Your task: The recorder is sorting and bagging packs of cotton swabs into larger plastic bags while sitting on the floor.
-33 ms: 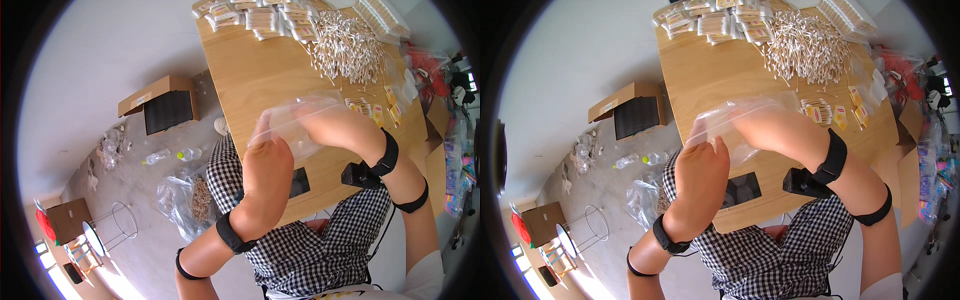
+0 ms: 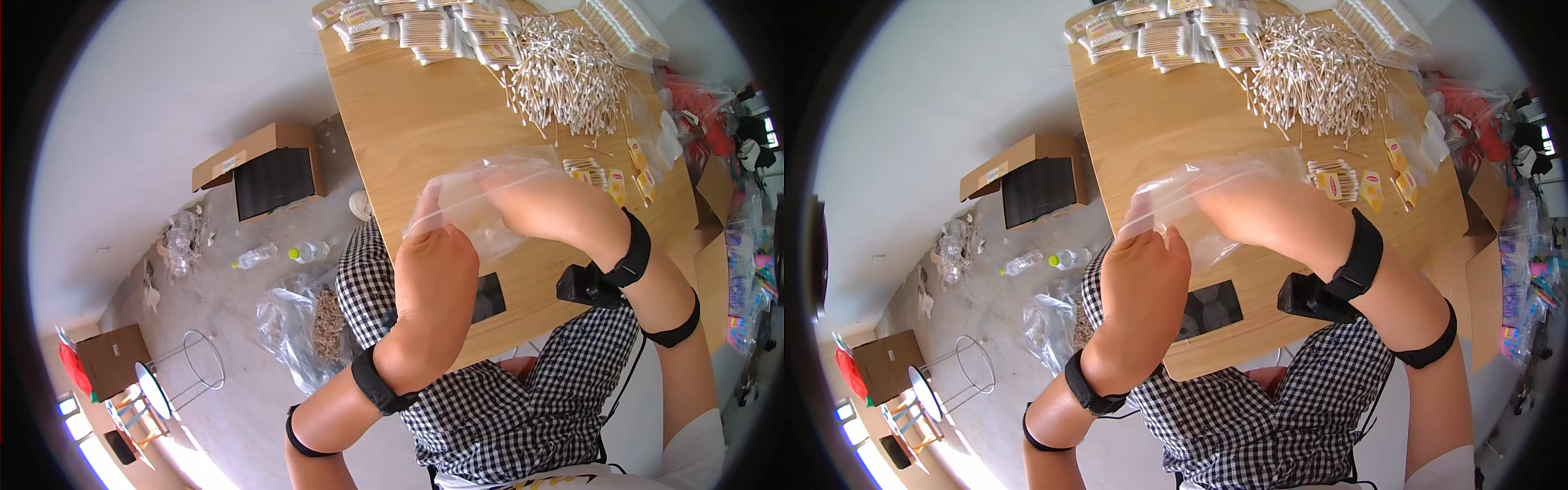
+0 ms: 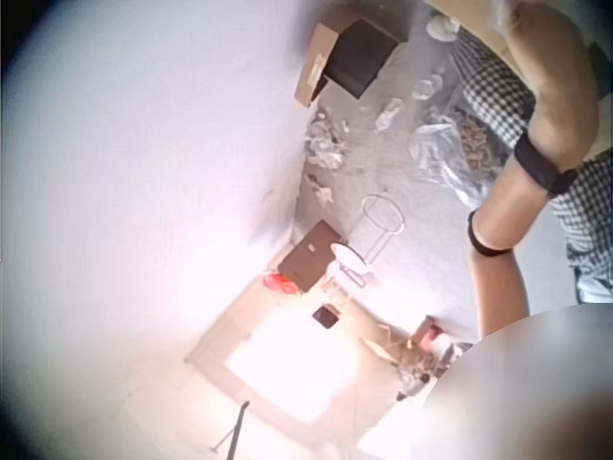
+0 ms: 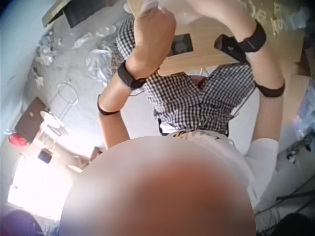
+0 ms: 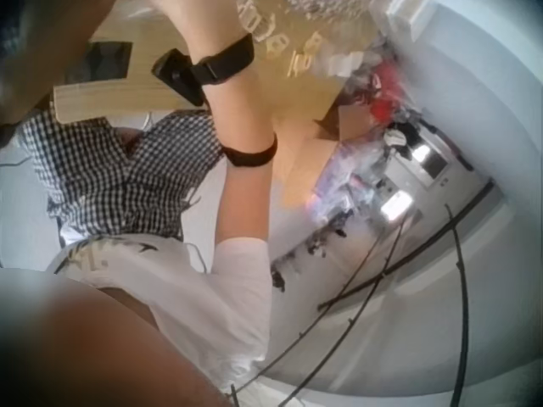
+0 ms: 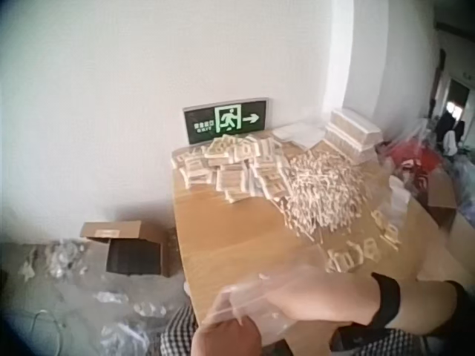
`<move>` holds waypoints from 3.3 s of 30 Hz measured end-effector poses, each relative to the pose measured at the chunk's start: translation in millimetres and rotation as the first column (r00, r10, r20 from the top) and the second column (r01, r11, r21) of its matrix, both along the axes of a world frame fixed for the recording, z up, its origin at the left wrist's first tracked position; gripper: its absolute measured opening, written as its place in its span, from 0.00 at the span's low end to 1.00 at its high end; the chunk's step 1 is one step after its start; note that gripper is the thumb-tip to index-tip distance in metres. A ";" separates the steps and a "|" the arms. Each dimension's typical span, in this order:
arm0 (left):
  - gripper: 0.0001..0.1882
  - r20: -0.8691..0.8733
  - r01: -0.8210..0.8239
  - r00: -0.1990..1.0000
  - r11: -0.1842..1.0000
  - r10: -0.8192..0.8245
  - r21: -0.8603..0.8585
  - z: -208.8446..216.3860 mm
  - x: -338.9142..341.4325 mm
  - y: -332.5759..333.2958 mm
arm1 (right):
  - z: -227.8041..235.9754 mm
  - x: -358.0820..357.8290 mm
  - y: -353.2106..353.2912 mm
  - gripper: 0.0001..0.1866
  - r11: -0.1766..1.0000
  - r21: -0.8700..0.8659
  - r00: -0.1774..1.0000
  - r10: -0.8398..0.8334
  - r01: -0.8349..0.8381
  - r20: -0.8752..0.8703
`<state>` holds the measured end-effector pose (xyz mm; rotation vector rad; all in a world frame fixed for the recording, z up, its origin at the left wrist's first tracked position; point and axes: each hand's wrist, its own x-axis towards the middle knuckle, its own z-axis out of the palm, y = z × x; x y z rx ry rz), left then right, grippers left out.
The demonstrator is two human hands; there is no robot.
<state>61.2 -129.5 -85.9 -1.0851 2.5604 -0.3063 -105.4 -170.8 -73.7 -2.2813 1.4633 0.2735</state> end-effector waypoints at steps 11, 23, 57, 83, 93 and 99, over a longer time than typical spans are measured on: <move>0.18 -0.087 -0.047 0.995 0.998 0.042 -0.045 -16.1 3.4 30.3 | -9.7 8.9 34.6 0.22 0.964 -0.250 0.962 0.150 -0.091 0.227; 0.24 -0.194 -0.006 0.980 0.991 0.033 0.136 -28.5 8.0 38.8 | -9.4 18.4 29.4 0.27 0.989 0.019 0.980 0.143 -0.147 0.140; 0.17 0.063 -0.160 0.986 0.984 0.155 0.076 -18.0 -13.9 2.5 | -19.3 1.5 42.0 0.04 0.911 -0.260 0.947 0.302 -0.319 -0.105; 0.24 -0.754 -0.142 -0.077 0.742 0.652 0.656 -33.2 33.4 -36.8 | 57.0 -8.0 -44.4 0.14 0.995 0.015 0.718 -0.079 0.095 0.692; 0.33 -0.567 0.193 -0.283 0.625 0.773 0.756 -53.5 42.0 -23.1 | -36.5 -29.9 -198.0 0.31 0.796 -0.548 0.956 -0.123 0.255 0.265; 0.35 -0.529 0.242 -0.288 0.595 0.798 0.767 -55.5 48.5 -28.0 | -33.3 -14.5 -220.7 0.30 0.822 -0.561 0.993 -0.120 0.098 -0.001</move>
